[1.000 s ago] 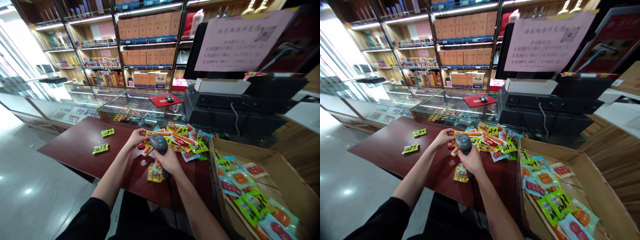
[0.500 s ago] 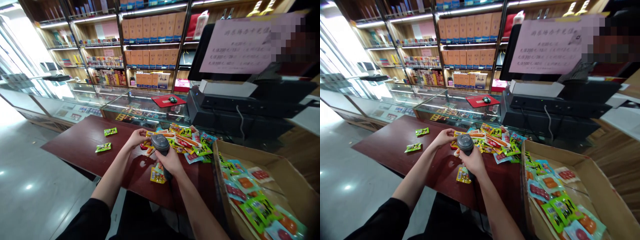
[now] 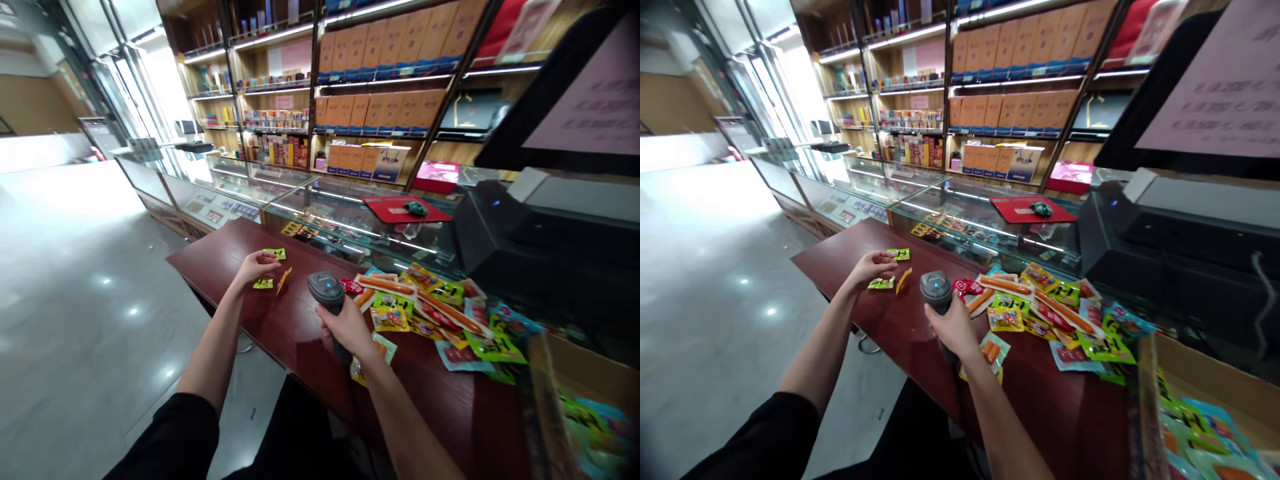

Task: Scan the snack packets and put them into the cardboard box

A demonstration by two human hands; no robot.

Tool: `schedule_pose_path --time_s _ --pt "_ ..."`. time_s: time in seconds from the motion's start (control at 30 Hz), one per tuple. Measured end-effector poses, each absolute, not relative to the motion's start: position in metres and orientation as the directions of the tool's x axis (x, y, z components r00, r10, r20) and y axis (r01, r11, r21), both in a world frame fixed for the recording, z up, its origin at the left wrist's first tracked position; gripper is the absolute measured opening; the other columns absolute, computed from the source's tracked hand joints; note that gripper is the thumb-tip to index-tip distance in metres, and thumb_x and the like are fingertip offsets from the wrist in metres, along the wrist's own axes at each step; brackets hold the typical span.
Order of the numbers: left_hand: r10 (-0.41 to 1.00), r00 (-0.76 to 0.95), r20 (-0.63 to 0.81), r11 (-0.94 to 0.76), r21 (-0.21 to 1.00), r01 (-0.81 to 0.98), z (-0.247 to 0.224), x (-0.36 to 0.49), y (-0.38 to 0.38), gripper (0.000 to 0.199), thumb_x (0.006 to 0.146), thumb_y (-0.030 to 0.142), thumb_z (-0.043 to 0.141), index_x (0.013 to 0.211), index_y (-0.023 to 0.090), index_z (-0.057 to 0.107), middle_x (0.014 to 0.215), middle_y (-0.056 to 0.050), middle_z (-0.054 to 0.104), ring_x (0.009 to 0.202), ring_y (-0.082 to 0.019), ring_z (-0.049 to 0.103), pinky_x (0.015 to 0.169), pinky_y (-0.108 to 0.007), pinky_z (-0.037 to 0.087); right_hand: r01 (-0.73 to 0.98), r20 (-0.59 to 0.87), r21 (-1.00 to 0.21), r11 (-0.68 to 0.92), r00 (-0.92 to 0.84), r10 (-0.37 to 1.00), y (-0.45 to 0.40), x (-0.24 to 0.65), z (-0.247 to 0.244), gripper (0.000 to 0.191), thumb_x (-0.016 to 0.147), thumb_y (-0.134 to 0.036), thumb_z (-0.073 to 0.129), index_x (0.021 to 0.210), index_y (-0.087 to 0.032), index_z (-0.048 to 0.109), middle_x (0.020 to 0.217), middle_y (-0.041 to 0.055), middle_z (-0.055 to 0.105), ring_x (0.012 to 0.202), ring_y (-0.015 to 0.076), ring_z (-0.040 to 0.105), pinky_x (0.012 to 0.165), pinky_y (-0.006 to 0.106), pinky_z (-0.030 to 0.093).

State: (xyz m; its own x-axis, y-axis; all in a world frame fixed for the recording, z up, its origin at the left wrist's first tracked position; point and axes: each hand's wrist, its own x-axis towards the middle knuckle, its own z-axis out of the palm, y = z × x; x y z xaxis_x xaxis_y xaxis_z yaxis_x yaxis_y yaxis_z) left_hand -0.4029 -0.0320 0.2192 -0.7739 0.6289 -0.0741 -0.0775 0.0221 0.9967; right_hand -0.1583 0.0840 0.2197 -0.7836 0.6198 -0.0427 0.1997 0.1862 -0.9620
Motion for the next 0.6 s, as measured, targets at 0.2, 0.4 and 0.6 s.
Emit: schedule_pose_path --time_s 0.2,0.4,0.6 --pt "0.643 -0.762 -0.079 0.034 0.997 -0.075 0.225 -0.395 -0.030 0.053 0.047 0.028 0.091 0.090 0.012 0.064 0.078 -0.003 0.067 0.064 -0.014 0.064 0.054 -0.026 0.054 0.195 -0.039 -0.963 0.184 -0.781 0.623 0.086 -0.156 0.218 0.023 0.077 -0.037 0.065 0.088 -0.020 0.054 0.055 -0.0013 0.062 0.041 0.0157 0.059 0.039 0.024 0.046" --pt "0.784 -0.617 -0.060 0.094 0.995 0.022 0.209 -0.345 0.039 0.047 0.052 0.030 0.088 0.089 0.013 0.064 0.078 -0.004 0.068 0.068 -0.015 0.064 0.053 -0.026 0.054 0.212 -0.060 -0.970 0.117 -0.681 0.730 0.109 -0.118 0.219 0.029 0.074 -0.040 0.067 0.091 -0.018 0.057 0.054 -0.0018 0.061 0.039 0.0142 0.057 0.039 0.024 0.046" --pt "0.916 -0.401 0.010 0.074 0.978 0.193 0.182 -0.282 0.113 0.035 0.059 0.027 0.083 0.087 0.014 0.066 0.080 -0.005 0.070 0.068 -0.014 0.064 0.061 -0.024 0.051 0.198 0.009 -0.972 0.123 -0.493 0.870 0.134 -0.063 0.205 0.030 0.071 -0.043 0.069 0.089 -0.019 0.062 0.054 0.0005 0.064 0.042 0.0184 0.059 0.040 0.028 0.046"
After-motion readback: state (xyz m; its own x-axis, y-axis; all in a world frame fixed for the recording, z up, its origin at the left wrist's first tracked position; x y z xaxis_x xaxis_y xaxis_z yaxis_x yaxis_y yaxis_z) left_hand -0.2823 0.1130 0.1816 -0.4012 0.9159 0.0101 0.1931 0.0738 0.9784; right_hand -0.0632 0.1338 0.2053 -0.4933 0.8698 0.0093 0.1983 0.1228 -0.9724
